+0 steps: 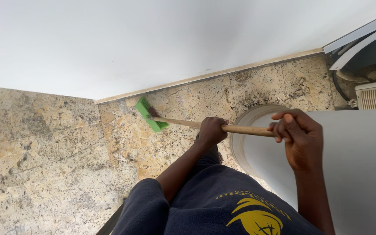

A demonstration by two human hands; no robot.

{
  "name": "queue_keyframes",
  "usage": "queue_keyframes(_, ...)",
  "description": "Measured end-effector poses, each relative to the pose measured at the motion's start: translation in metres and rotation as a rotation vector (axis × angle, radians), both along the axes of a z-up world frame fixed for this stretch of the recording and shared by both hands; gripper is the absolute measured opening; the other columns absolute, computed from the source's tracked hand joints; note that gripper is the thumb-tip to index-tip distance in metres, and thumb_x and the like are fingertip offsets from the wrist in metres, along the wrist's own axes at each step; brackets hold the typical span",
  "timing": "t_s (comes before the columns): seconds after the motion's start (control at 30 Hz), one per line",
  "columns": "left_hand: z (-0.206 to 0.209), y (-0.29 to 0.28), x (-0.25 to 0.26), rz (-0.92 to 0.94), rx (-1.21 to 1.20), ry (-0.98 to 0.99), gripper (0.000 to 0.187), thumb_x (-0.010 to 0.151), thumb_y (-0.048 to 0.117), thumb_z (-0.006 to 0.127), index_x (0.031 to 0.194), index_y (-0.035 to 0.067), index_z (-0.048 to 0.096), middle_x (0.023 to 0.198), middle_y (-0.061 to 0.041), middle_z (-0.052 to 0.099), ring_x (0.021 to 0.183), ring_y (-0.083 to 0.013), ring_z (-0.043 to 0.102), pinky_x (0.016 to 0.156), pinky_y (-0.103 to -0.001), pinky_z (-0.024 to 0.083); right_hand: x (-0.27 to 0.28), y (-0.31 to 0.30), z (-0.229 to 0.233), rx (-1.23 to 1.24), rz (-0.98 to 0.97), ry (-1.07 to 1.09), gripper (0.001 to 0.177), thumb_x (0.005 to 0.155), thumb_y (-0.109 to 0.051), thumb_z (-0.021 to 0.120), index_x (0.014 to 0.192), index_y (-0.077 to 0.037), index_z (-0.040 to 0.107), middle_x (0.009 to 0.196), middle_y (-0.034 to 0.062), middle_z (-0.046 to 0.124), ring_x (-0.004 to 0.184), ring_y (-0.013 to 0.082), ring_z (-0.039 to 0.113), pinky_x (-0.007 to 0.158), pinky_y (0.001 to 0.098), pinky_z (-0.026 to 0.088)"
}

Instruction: The person sweeps a tiled floor and stairs using a broom.

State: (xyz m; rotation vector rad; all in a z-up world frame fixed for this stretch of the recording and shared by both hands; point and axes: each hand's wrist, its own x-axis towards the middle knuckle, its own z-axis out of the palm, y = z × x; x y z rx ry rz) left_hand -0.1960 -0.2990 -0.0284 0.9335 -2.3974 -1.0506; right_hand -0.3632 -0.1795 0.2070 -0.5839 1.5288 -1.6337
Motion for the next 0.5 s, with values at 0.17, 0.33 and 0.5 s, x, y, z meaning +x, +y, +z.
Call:
queue_keyframes(0.17, 0.053, 0.061, -0.056, -0.157, 0.042, 0.059, 0.025, 0.091, 0.021, 0.072, 0.067, 0.011, 0.073, 0.052, -0.007, 0.064, 0.042, -0.0230, 0.057, 0.054, -0.040, 0.048, -0.016, 0.104, 0.055, -0.084, -0.130, 0.266, 0.032, 0.126, -0.022, 0.052, 0.105, 0.001, 0.061, 0.060, -0.0011, 0.037, 0.056, 0.0120, 0.041, 0.075, 0.0351, 0.048)
queue_keyframes(0.33, 0.087, 0.114, -0.115, -0.222, 0.069, 0.205, 0.026, 0.090, 0.021, 0.071, 0.066, 0.011, 0.073, 0.049, -0.004, 0.062, 0.038, -0.0204, 0.052, 0.047, -0.041, 0.043, -0.034, 0.159, 0.081, -0.129, 0.108, 0.597, 0.047, 0.120, -0.040, 0.040, 0.121, 0.004, 0.057, 0.063, -0.0030, 0.033, 0.058, 0.0091, 0.044, 0.088, 0.0352, 0.052)
queue_keyframes(0.5, 0.061, 0.143, -0.116, -0.202, 0.148, 0.318, 0.036, 0.093, 0.025, 0.071, 0.061, 0.007, 0.071, 0.051, -0.010, 0.061, 0.043, -0.0274, 0.055, 0.054, -0.043, 0.046, 0.032, 0.153, 0.090, 0.002, -0.135, 0.574, 0.032, 0.125, -0.021, 0.053, 0.107, 0.004, 0.060, 0.064, 0.0015, 0.044, 0.056, 0.0108, 0.045, 0.079, 0.0350, 0.056)
